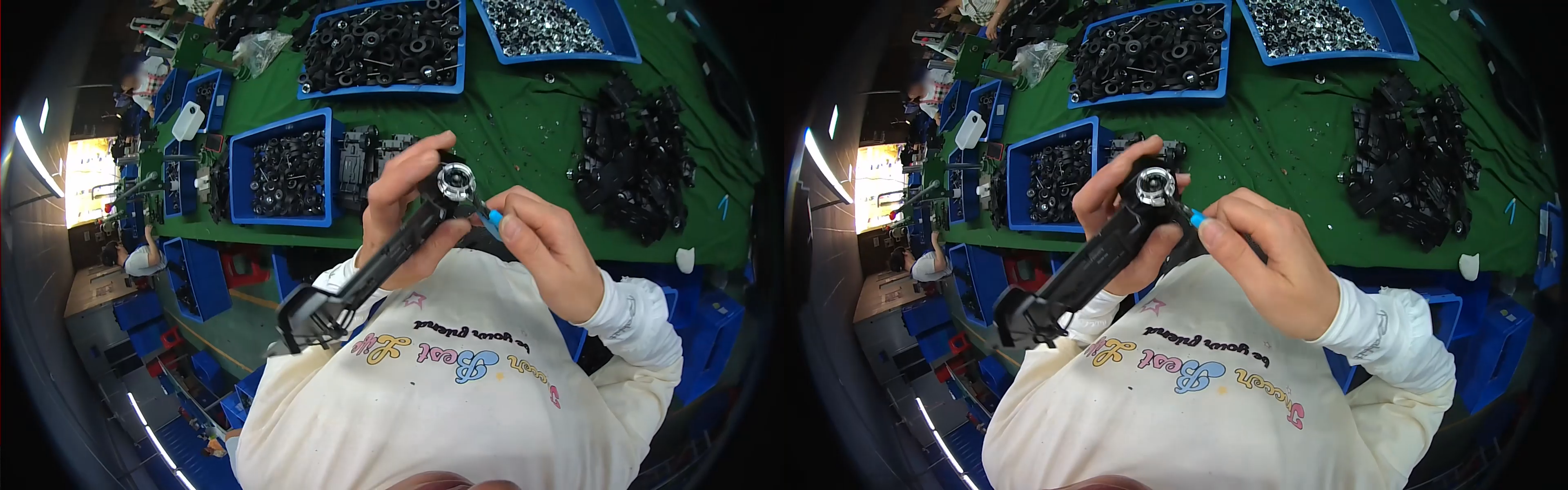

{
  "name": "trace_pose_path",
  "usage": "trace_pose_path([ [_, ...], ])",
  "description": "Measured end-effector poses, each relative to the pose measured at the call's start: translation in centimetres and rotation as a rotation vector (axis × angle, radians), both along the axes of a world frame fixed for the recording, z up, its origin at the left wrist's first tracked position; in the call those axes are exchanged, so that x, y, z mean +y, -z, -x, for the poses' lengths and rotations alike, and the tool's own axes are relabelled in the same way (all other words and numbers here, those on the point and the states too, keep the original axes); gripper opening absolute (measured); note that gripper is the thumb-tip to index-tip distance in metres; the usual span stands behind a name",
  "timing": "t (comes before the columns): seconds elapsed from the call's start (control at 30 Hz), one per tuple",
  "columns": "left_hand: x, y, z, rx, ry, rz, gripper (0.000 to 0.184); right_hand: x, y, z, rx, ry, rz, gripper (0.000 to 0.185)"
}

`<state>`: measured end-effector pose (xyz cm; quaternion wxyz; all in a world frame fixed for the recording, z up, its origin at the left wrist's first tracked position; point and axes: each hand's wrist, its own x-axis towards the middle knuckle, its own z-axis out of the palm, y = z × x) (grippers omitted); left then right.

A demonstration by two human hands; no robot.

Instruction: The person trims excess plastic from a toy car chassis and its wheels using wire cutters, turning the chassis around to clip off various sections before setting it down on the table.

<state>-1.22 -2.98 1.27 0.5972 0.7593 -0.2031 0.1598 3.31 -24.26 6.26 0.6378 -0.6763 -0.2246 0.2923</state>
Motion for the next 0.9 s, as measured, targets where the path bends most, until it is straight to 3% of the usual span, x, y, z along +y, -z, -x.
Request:
trace_pose_path([
  [0.03, -0.1, 0.3, 0.0, -0.018, 0.032, 0.045, 0.081, 0.0, 0.7, 0.2, -0.14, 0.024, -0.037, 0.031],
  [0.07, 0.5, 0.2, 0.2, 0.01, 0.035, -0.065, 0.091, -0.1, 1.3, 0.4, -0.278, 0.049, -0.074, 0.03],
  [0.17, 1.1, 0.2, 0.7, -0.03, 0.107, -0.11, 0.085, -0.2, 2.0, 0.3, -0.445, 0.026, -0.09, 0.031],
  [0.27, 2.1, -1.0, 0.2, -0.207, 0.108, -0.212, 0.069, -0.1, 1.8, 0.8, -0.392, -0.032, -0.134, 0.036],
  [0.4, 2.2, -1.8, 0.3, -0.2, 0.11, -0.258, 0.075, -0.1, 1.7, 1.2, -0.315, -0.073, -0.16, 0.041],
  [0.47, 1.9, -1.1, 0.2, -0.28, 0.086, -0.19, 0.054, -0.2, 2.0, 1.2, -0.372, -0.075, -0.167, 0.041],
  [0.5, 2.1, -1.2, 0.3, -0.281, 0.087, -0.189, 0.054, -0.3, 2.1, 1.2, -0.429, -0.075, -0.174, 0.041],
  [0.57, 2.6, -1.6, 0.9, -0.109, 0.133, -0.268, 0.079, -0.4, 1.9, 1.3, -0.428, -0.076, -0.174, 0.041],
  [0.6, 2.4, -2.2, 1.0, -0.108, 0.117, -0.273, 0.061, -0.4, 1.8, 1.4, -0.426, -0.079, -0.175, 0.04],
  [0.63, 2.4, -2.2, 1.1, -0.106, 0.116, -0.272, 0.061, -0.4, 1.7, 1.5, -0.423, -0.08, -0.175, 0.04],
  [0.73, 2.1, -2.7, 1.3, -0.117, 0.065, -0.303, 0.025, -0.4, 1.4, 1.9, -0.37, -0.102, -0.172, 0.038],
  [0.9, 2.4, -3.6, 1.2, -0.101, 0.086, -0.333, 0.027, -0.6, 1.1, 1.7, -0.346, -0.157, -0.198, 0.032],
])
